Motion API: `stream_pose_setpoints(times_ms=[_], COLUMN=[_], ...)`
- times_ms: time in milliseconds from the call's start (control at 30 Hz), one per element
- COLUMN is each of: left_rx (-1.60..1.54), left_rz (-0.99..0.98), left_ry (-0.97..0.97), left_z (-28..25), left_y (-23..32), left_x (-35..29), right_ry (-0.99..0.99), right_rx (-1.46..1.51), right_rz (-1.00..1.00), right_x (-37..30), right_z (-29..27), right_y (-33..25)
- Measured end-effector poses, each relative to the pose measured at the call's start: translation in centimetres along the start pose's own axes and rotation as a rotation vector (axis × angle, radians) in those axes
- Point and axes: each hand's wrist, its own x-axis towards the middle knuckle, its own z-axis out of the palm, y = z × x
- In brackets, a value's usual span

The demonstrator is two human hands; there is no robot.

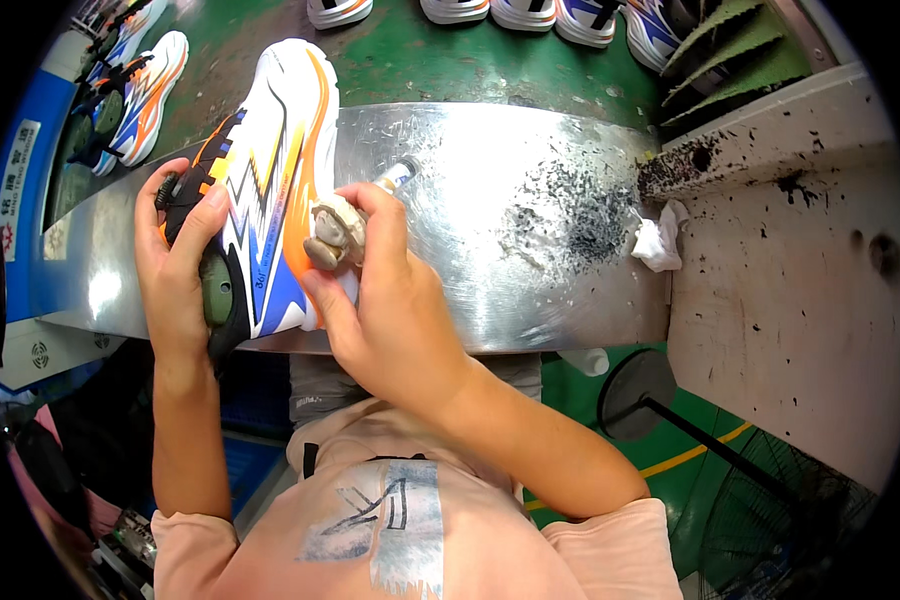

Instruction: The person takes a shoe from a conveyor belt, uses a syringe to apply glue along the seam between the upper and the sole, and then places the shoe back onto the belt.

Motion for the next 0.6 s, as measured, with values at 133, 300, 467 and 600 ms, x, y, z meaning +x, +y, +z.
stream_pose_setpoints(times_ms=[133,300,467,600], left_rx=[-0.07,-0.058,0.411,0.754], left_rz=[-0.06,0.01,0.525,0.685], left_ry=[-0.005,0.01,0.073,-0.032], left_z=[-0.7,-2.4,-4.0,-0.3], left_y=[-0.6,-1.6,2.0,-0.3], left_x=[0.4,3.9,18.2,26.1], right_ry=[-0.023,0.182,0.284,0.28], right_rx=[0.032,-0.064,-0.174,-0.442], right_rz=[-0.024,-0.199,-0.194,-0.246], right_x=[0.4,-0.5,-4.0,-5.2], right_z=[-0.4,-4.5,-10.7,-11.7], right_y=[-0.2,2.4,4.8,5.6])
